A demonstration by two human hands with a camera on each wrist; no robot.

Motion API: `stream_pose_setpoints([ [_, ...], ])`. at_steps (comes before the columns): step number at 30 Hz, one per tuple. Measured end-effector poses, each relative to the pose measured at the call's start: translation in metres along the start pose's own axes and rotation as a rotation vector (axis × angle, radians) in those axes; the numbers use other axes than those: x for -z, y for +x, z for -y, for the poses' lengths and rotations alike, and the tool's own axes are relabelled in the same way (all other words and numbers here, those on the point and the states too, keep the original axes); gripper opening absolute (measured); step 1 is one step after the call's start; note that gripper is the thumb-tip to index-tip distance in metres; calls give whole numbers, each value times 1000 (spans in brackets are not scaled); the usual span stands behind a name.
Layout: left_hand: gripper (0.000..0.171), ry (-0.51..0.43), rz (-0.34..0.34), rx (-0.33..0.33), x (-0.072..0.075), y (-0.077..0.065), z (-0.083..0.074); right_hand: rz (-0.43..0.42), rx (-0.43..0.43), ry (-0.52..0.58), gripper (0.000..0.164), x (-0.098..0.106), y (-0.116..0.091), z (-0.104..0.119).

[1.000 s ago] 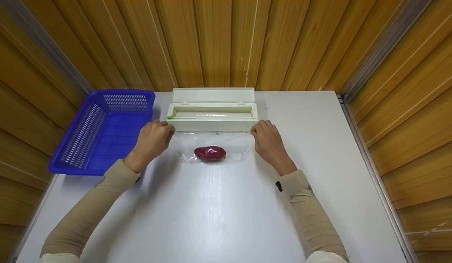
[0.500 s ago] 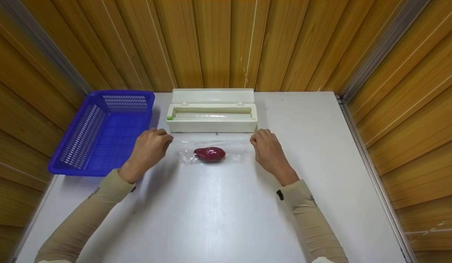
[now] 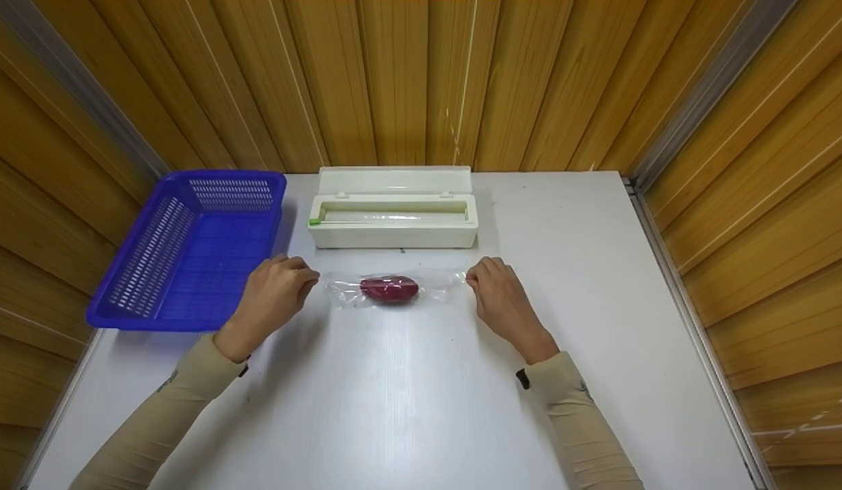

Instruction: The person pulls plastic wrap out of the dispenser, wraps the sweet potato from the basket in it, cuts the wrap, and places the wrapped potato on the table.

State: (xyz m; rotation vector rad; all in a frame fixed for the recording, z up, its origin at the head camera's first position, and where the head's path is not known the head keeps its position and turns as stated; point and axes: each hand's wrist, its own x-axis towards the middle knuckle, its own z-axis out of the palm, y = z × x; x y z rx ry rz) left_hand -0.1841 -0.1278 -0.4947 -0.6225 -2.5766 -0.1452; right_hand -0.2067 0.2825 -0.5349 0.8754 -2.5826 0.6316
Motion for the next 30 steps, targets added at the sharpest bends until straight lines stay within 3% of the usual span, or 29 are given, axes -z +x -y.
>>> stream_pose_setpoints([
  [6,15,-26,26,1,-2,-9,-4,38,-46,8,3,-3,-10,3],
  [14,15,-28,45,8,-4,-17,-8,52,-46,1,4,-9,-18,2],
  [23,17,-48,102,21,-9,-26,-11,128,-79,-1,5,-14,-25,4],
  [30,25,-50,132,18,-19,-31,-11,156,-48,-3,3,-20,-26,3],
])
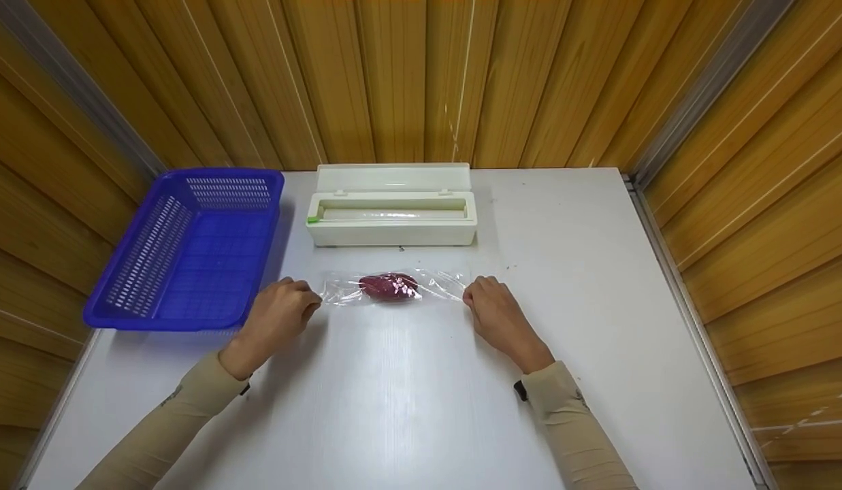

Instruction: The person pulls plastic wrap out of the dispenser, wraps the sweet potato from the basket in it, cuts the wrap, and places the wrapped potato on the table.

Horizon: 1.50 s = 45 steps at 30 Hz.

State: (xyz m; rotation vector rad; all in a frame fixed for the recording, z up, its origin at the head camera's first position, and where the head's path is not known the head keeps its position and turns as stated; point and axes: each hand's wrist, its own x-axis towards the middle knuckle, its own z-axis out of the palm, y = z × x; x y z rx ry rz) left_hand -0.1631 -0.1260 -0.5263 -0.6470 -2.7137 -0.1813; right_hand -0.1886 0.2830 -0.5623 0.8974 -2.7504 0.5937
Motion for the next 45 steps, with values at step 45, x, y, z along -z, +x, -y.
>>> stream_pose_setpoints([
  [45,31,-90,50,200,-41,21,3,173,-92,-111,13,-19,36,-15],
])
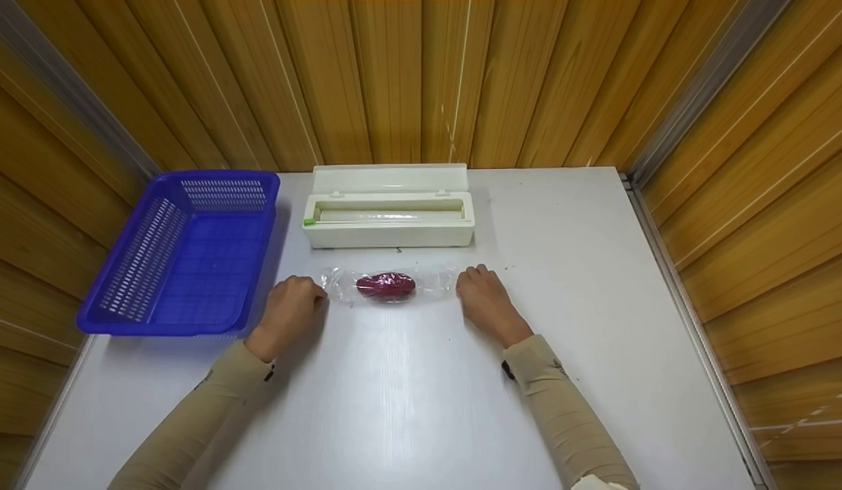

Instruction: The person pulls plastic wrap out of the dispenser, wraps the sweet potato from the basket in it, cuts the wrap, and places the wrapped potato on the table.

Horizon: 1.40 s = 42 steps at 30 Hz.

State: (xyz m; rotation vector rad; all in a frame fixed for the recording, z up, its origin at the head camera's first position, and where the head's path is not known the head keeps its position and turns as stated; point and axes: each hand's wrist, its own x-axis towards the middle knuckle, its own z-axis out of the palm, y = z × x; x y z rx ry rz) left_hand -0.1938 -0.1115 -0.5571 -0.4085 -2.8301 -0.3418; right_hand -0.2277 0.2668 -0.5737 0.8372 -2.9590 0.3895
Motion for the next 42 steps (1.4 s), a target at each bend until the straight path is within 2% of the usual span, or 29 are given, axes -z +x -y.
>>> stream_pose_setpoints([
  [11,30,-19,35,20,-1,3,1,38,-21,-34,11,1,2,2],
  [16,30,-8,28,3,-1,2,2,35,-22,-41,10,3,1,2],
  [24,22,-1,14,-1,3,0,1,27,-69,-3,11,11,-1,2],
  [33,3,-11,45,26,15,-1,-2,-43,-71,5,11,27,-3,1],
  [37,10,-10,65,39,21,-1,-7,-71,-64,19,14,33,-4,3],
  [42,15,30,55,22,26,-2,-13,-123,-19,53,16,38,-3,11],
])
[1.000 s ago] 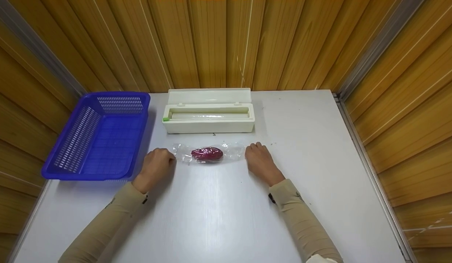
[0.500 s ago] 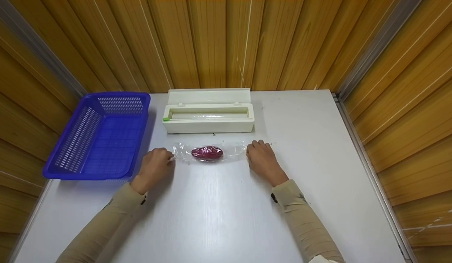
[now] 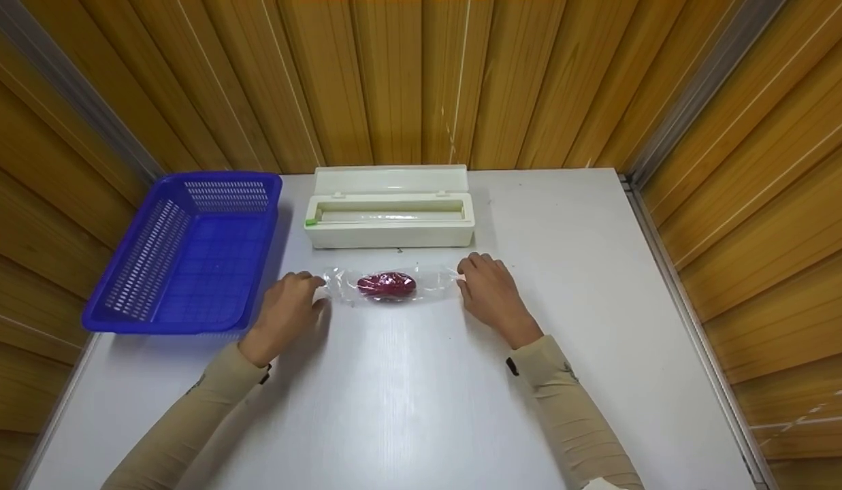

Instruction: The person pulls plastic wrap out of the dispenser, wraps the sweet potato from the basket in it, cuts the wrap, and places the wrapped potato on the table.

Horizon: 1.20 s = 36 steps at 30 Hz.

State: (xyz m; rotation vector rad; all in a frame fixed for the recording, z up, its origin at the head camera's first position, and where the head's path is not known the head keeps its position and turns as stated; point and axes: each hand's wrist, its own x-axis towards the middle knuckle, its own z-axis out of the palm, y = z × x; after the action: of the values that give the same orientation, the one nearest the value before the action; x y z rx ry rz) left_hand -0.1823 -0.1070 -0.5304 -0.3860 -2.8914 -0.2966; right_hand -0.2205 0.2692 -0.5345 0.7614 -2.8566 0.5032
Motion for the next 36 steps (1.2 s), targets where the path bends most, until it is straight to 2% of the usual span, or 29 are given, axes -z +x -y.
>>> stream_pose_setpoints([
  [5,18,10,-8,-33,4,3,-7,-58,52,41,18,2,3,7],
  [15,19,-11,10,-50,4,10,-17,-45,84,103,25,-1,12,19],
  [29,38,-118,61,-12,-7,15,-26,-14,102,217,27,-20,18,28],
  [36,40,-164,30,-51,-16,20,-33,-14,88,277,31,-26,20,31],
])
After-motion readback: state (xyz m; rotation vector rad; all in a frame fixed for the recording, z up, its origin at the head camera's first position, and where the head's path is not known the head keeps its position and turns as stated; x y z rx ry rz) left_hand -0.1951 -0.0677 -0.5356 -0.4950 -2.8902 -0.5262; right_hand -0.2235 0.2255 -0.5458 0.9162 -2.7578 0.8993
